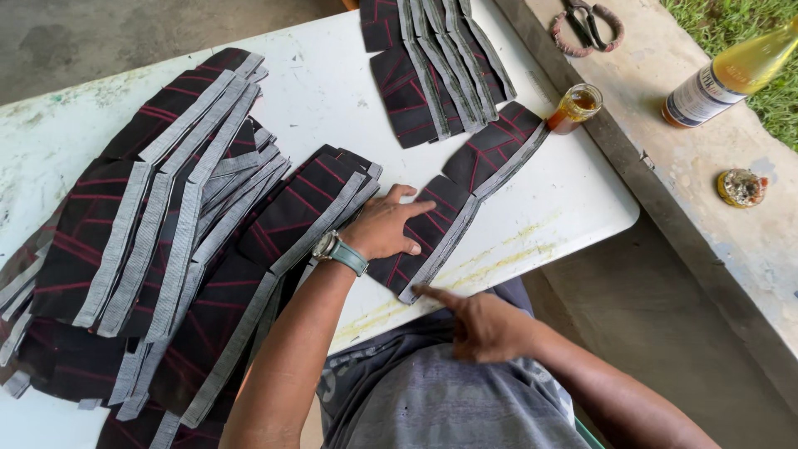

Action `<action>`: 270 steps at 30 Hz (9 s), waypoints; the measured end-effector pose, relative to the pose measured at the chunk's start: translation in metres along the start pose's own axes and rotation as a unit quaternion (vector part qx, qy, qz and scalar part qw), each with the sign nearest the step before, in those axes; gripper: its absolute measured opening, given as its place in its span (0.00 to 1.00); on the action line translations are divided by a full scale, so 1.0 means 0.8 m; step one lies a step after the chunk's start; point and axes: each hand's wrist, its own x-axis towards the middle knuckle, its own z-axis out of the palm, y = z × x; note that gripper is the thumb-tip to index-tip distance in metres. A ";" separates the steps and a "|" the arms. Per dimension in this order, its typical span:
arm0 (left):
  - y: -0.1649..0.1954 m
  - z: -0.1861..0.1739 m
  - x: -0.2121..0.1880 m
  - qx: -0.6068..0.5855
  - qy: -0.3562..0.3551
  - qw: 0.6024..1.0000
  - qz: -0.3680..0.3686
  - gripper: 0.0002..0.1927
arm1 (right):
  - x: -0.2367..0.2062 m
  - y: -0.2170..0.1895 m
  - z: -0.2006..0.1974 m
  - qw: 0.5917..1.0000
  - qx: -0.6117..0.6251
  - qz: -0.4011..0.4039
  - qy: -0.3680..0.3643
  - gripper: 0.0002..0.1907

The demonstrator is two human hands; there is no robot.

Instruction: The person applies glue from a small jar to the edges of patterned fabric pieces using a finger, then folds and presses the edges to adhere them. The person repeats this process on multiple fabric pieces, stacking the finished ones on the table.

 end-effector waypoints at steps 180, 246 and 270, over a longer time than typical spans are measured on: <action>0.037 0.003 0.108 -0.026 -0.086 0.996 0.030 0.40 | 0.009 0.167 -0.174 0.943 -0.154 0.208 0.209 0.37; 0.030 0.002 0.123 -0.034 -0.056 0.996 0.055 0.37 | 0.017 0.188 -0.292 0.819 -0.261 0.213 0.465 0.31; 0.054 -0.041 0.003 -0.049 -0.117 0.991 -0.051 0.49 | -0.056 0.143 -0.267 0.954 0.065 -0.108 0.274 0.40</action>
